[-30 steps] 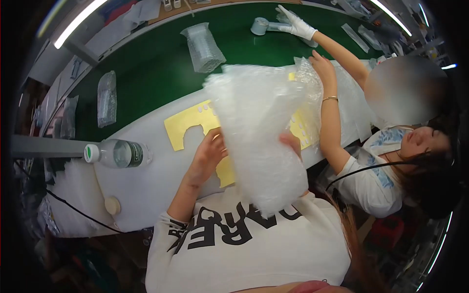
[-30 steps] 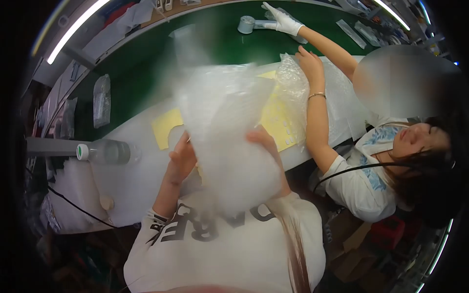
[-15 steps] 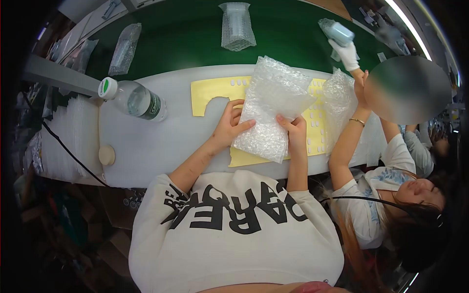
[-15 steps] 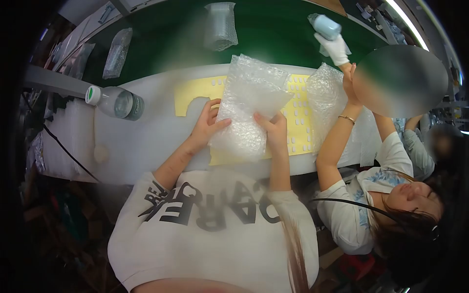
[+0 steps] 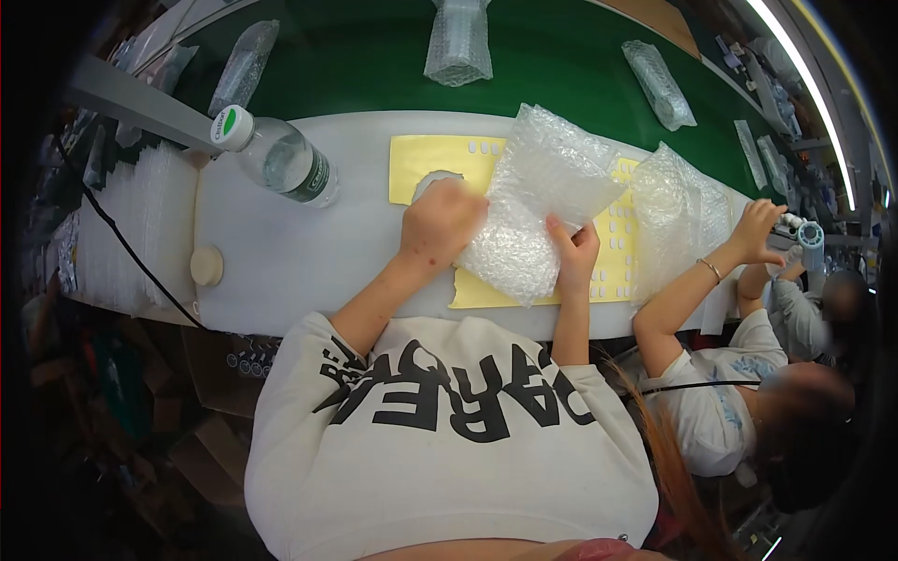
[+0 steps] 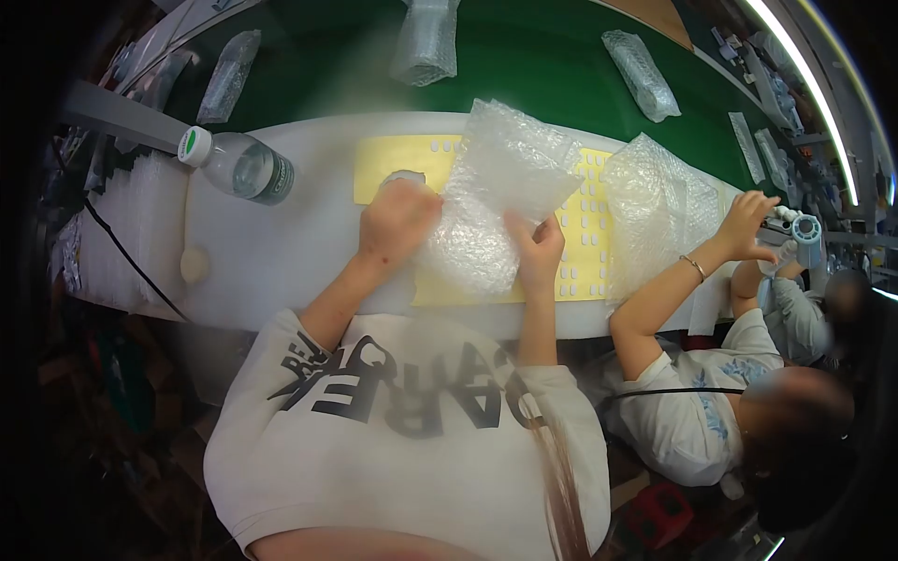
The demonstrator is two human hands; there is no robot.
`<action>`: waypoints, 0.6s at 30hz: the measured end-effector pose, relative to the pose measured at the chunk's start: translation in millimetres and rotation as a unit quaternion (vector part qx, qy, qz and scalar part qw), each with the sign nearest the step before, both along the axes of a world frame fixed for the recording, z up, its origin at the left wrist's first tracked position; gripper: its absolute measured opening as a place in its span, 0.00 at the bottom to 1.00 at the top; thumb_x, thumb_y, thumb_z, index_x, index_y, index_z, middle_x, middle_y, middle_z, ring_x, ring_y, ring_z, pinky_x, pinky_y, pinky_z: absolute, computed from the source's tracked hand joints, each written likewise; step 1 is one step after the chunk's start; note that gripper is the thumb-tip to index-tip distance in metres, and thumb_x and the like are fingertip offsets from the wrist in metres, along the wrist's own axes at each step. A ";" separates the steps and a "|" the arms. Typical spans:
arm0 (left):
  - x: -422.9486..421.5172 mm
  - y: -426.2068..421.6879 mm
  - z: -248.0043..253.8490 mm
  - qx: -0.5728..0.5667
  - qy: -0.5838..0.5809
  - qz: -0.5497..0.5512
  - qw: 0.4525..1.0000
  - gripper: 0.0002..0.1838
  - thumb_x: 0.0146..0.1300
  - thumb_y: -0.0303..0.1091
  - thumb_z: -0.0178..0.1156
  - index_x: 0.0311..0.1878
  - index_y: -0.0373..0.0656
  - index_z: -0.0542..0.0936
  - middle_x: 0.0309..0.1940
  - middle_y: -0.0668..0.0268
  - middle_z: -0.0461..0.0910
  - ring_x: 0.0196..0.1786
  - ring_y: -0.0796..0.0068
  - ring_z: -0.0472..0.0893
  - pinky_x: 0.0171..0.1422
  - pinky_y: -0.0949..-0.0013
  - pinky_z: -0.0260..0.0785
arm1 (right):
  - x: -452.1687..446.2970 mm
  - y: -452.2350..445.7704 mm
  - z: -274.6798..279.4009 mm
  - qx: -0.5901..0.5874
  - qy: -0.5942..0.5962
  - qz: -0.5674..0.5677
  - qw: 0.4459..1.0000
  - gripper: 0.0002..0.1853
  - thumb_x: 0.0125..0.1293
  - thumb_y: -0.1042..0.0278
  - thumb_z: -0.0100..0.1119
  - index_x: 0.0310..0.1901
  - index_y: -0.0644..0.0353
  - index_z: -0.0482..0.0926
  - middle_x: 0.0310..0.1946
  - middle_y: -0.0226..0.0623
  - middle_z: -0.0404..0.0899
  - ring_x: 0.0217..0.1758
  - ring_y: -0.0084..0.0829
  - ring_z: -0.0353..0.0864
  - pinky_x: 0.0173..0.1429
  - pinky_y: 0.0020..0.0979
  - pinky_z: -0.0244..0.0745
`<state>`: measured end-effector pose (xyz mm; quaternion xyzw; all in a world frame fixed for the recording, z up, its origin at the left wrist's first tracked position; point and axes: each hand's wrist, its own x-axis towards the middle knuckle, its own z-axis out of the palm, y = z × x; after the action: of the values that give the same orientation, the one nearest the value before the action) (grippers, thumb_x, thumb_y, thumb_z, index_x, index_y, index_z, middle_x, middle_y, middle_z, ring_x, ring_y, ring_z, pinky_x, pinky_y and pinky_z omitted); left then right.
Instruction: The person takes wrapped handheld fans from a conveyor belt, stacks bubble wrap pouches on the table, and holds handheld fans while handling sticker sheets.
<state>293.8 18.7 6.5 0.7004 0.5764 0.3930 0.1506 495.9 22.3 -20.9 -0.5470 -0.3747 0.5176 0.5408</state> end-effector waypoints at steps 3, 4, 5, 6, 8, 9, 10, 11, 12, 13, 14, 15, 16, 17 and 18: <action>-0.8 3.7 5.1 0.117 0.073 0.032 0.990 0.05 0.53 0.30 0.64 0.29 0.39 0.79 0.28 0.71 0.73 0.25 0.80 0.69 0.29 0.79 0.63 | -3.9 3.9 -1.5 0.023 -0.024 -0.011 0.999 0.13 0.55 0.77 0.61 0.43 0.68 0.74 0.36 0.41 0.79 0.34 0.25 0.76 0.39 0.20 0.71; -1.0 4.2 8.1 0.062 0.005 0.015 0.998 0.06 0.53 0.30 0.65 0.29 0.39 0.79 0.27 0.70 0.73 0.25 0.80 0.69 0.29 0.80 0.62 | -3.5 5.1 -2.3 0.025 -0.027 -0.010 0.999 0.13 0.55 0.77 0.61 0.43 0.68 0.74 0.36 0.41 0.79 0.35 0.25 0.76 0.39 0.20 0.71; -1.2 4.1 11.9 0.005 -0.063 -0.002 0.998 0.06 0.52 0.30 0.65 0.28 0.38 0.79 0.27 0.70 0.73 0.25 0.80 0.69 0.28 0.80 0.62 | -2.9 5.4 -3.4 0.024 -0.030 -0.009 0.999 0.13 0.55 0.77 0.61 0.43 0.68 0.73 0.36 0.41 0.79 0.35 0.25 0.76 0.39 0.20 0.71; -1.3 3.0 14.3 -0.054 -0.131 -0.019 0.990 0.06 0.52 0.30 0.65 0.28 0.38 0.79 0.27 0.70 0.73 0.25 0.81 0.69 0.28 0.80 0.62 | -2.2 4.1 -4.9 0.022 -0.032 -0.009 0.999 0.13 0.55 0.77 0.61 0.43 0.68 0.73 0.36 0.41 0.79 0.35 0.25 0.76 0.40 0.20 0.71; -2.1 -1.5 11.7 -0.116 -0.202 -0.035 0.972 0.07 0.52 0.30 0.65 0.28 0.38 0.79 0.27 0.70 0.73 0.25 0.81 0.69 0.28 0.81 0.62 | -2.2 -1.6 -7.1 0.016 -0.038 -0.008 0.999 0.13 0.55 0.76 0.60 0.43 0.68 0.73 0.36 0.41 0.79 0.35 0.25 0.76 0.40 0.20 0.71; -2.5 -1.9 8.2 -0.148 -0.236 -0.033 0.960 0.07 0.52 0.30 0.65 0.28 0.38 0.79 0.26 0.70 0.73 0.25 0.81 0.69 0.28 0.81 0.62 | -2.4 -2.8 -7.1 0.021 -0.043 -0.011 0.999 0.13 0.55 0.76 0.60 0.43 0.68 0.73 0.36 0.41 0.79 0.35 0.25 0.76 0.40 0.20 0.71; -3.3 -0.3 4.9 -0.177 -0.270 -0.032 0.946 0.07 0.52 0.30 0.65 0.28 0.38 0.79 0.26 0.69 0.73 0.25 0.81 0.69 0.28 0.81 0.62 | -3.0 -1.7 -6.6 0.030 -0.047 -0.014 0.998 0.13 0.55 0.76 0.60 0.43 0.68 0.73 0.36 0.41 0.79 0.35 0.25 0.76 0.40 0.20 0.71; -4.2 1.4 3.2 -0.206 -0.302 -0.030 0.930 0.06 0.52 0.30 0.65 0.28 0.37 0.79 0.26 0.69 0.73 0.25 0.81 0.68 0.28 0.81 0.62 | -3.8 -0.2 -5.7 0.036 -0.050 -0.015 0.998 0.13 0.56 0.76 0.60 0.43 0.68 0.73 0.36 0.41 0.79 0.35 0.25 0.76 0.40 0.20 0.71; -5.4 3.5 2.2 -0.235 -0.334 -0.029 0.912 0.06 0.52 0.29 0.65 0.28 0.37 0.78 0.25 0.69 0.73 0.25 0.81 0.68 0.28 0.81 0.61 | -4.8 1.9 -5.1 0.044 -0.053 -0.017 0.997 0.13 0.56 0.76 0.60 0.43 0.68 0.73 0.36 0.41 0.79 0.35 0.25 0.76 0.40 0.20 0.71; -5.9 4.8 2.2 -0.233 -0.334 -0.027 0.913 0.06 0.52 0.29 0.65 0.28 0.37 0.78 0.25 0.69 0.73 0.25 0.81 0.68 0.28 0.81 0.61 | -5.2 3.7 -4.2 0.046 -0.053 -0.015 0.997 0.13 0.56 0.76 0.60 0.43 0.68 0.73 0.36 0.41 0.79 0.35 0.25 0.76 0.40 0.20 0.71; -5.6 5.2 2.9 -0.225 -0.323 -0.032 0.919 0.06 0.53 0.29 0.65 0.28 0.38 0.78 0.25 0.69 0.73 0.25 0.81 0.68 0.28 0.80 0.61 | -5.1 4.5 -2.7 0.041 -0.049 -0.013 0.998 0.14 0.55 0.76 0.60 0.43 0.69 0.73 0.36 0.41 0.79 0.35 0.25 0.76 0.40 0.20 0.71; -5.0 5.0 3.2 -0.218 -0.310 -0.036 0.925 0.06 0.53 0.29 0.64 0.28 0.38 0.78 0.25 0.69 0.73 0.25 0.80 0.68 0.29 0.80 0.61 | -4.7 4.5 -1.7 0.036 -0.045 -0.011 0.998 0.14 0.55 0.76 0.60 0.44 0.69 0.73 0.36 0.41 0.79 0.35 0.25 0.76 0.41 0.20 0.71; -5.0 4.4 3.5 -0.212 -0.298 -0.041 0.930 0.05 0.53 0.29 0.64 0.29 0.38 0.78 0.25 0.69 0.73 0.25 0.80 0.68 0.29 0.80 0.61 | -4.8 3.6 -0.8 0.029 -0.040 -0.011 0.999 0.14 0.55 0.76 0.60 0.44 0.69 0.73 0.36 0.41 0.79 0.35 0.25 0.76 0.41 0.20 0.71; -5.1 2.6 2.7 -0.208 -0.285 -0.047 0.935 0.05 0.54 0.29 0.63 0.29 0.38 0.78 0.24 0.70 0.73 0.25 0.80 0.68 0.30 0.80 0.62 | -4.9 1.4 -1.4 0.022 -0.036 -0.012 0.999 0.14 0.55 0.76 0.60 0.44 0.69 0.73 0.36 0.42 0.79 0.35 0.25 0.76 0.41 0.20 0.71; -5.3 0.2 2.4 -0.213 -0.286 -0.045 0.933 0.05 0.54 0.29 0.63 0.29 0.38 0.78 0.24 0.70 0.73 0.25 0.80 0.68 0.30 0.80 0.62 | -5.0 -1.4 -2.0 0.016 -0.037 -0.011 0.999 0.14 0.55 0.76 0.60 0.44 0.69 0.73 0.36 0.42 0.79 0.35 0.25 0.76 0.41 0.20 0.71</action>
<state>288.4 18.9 8.9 0.5349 0.5470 0.4378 0.4723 490.8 20.8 -22.9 -0.5610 -0.3972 0.4849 0.5407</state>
